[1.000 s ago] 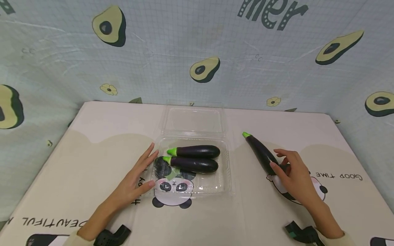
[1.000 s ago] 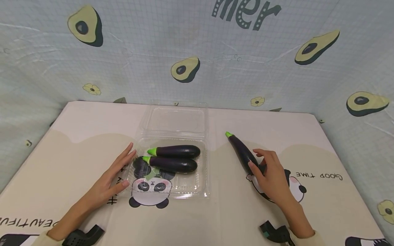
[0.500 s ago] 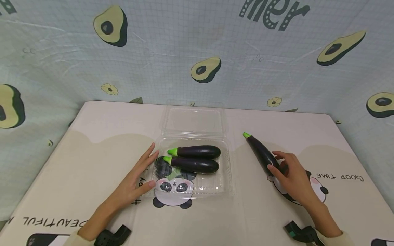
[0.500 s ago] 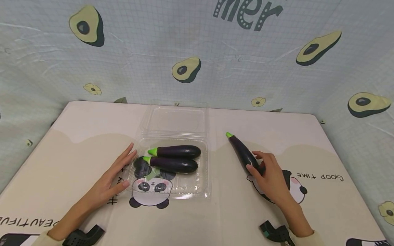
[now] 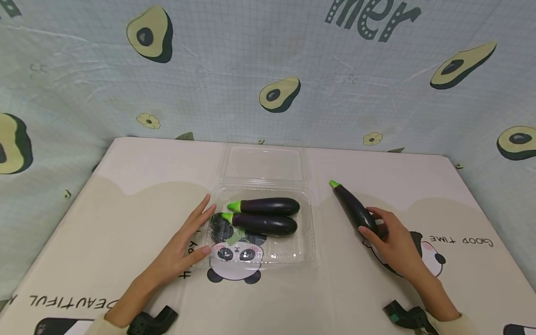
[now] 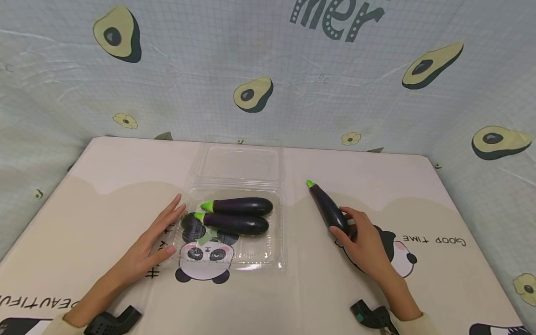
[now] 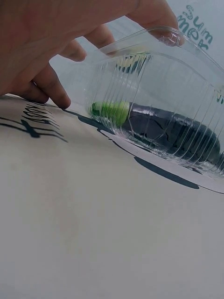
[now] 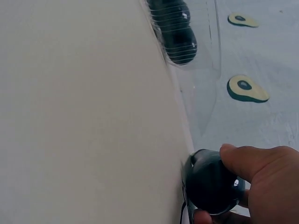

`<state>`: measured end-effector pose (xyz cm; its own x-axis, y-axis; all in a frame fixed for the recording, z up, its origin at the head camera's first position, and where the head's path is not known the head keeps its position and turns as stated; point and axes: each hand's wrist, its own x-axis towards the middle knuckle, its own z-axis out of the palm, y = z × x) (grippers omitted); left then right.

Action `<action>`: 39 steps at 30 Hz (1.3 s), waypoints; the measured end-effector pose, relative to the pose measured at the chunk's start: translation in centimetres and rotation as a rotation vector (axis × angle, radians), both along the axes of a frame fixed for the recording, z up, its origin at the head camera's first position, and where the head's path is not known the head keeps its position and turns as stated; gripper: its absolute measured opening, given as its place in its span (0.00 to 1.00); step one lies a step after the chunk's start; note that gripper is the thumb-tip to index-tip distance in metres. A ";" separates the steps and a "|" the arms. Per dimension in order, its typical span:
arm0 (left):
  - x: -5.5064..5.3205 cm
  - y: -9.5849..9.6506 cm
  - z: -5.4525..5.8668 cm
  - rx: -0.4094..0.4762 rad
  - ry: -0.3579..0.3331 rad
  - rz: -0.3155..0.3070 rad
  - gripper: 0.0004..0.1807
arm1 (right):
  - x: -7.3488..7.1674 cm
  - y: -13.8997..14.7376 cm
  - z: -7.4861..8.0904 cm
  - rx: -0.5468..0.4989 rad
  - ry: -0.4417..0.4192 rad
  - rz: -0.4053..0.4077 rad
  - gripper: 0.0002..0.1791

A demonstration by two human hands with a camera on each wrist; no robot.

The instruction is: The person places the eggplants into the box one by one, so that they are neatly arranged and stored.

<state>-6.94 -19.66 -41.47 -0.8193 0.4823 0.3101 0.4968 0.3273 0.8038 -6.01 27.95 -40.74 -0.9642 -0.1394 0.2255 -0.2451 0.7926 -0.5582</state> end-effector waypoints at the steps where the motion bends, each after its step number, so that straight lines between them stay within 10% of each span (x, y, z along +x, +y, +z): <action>1: 0.0 0.0 0.0 0.002 0.001 -0.002 0.43 | 0.0 0.0 0.0 0.001 0.003 0.001 0.31; 39: 0.1 0.0 0.0 0.006 -0.006 -0.005 0.42 | 0.1 -0.7 1.2 -0.033 0.128 0.050 0.32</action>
